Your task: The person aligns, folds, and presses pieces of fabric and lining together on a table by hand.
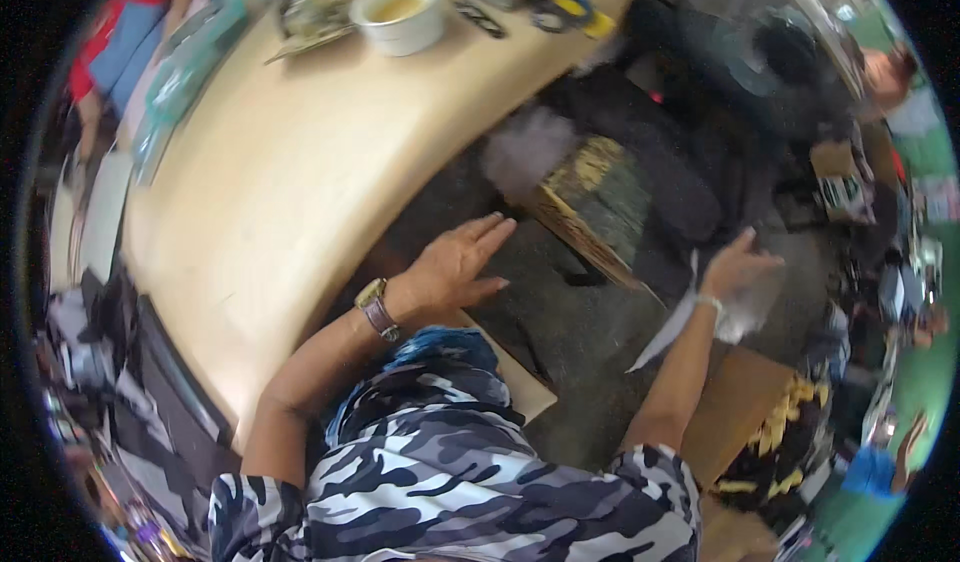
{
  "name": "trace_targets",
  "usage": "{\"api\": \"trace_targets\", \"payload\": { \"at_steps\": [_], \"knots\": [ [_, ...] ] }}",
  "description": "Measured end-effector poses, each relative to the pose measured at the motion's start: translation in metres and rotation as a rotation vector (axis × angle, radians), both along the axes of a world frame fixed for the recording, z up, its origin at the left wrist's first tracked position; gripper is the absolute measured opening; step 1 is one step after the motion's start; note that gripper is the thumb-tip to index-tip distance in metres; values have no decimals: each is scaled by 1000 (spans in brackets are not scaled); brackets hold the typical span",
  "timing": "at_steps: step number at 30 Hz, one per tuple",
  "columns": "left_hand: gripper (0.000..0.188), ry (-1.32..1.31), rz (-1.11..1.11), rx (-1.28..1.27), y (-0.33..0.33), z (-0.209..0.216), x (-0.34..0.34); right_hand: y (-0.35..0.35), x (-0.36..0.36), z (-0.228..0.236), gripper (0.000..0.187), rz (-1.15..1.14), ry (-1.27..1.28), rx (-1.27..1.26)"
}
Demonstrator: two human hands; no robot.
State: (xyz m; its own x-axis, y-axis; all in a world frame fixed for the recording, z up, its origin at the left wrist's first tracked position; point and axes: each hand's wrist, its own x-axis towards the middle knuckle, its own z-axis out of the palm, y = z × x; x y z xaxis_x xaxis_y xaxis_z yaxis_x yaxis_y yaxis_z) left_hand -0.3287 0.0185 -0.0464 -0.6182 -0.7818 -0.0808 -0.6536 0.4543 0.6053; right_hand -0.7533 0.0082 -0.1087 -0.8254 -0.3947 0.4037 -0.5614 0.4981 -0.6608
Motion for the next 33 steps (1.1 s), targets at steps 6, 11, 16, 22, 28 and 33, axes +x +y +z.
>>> {"api": "trace_targets", "payload": {
  "at_steps": [6,11,16,22,28,33],
  "knots": [
    [46,452,289,95,49,70,60,-21,174,79,62,651,311,-343],
    [30,641,690,-132,95,109,125,-22,381,131,56,1466,-143,-537],
    [26,858,1350,-433,176,125,218,71,593,194,55,2224,-689,-571],
    [25,395,1894,-813,273,150,313,100,714,149,42,2230,-771,-148],
    [23,-708,2001,-1024,413,175,489,103,717,131,43,2241,-266,-512],
    [28,-1092,2219,-859,510,190,605,103,711,128,51,2296,-191,-386]
  ]
}}
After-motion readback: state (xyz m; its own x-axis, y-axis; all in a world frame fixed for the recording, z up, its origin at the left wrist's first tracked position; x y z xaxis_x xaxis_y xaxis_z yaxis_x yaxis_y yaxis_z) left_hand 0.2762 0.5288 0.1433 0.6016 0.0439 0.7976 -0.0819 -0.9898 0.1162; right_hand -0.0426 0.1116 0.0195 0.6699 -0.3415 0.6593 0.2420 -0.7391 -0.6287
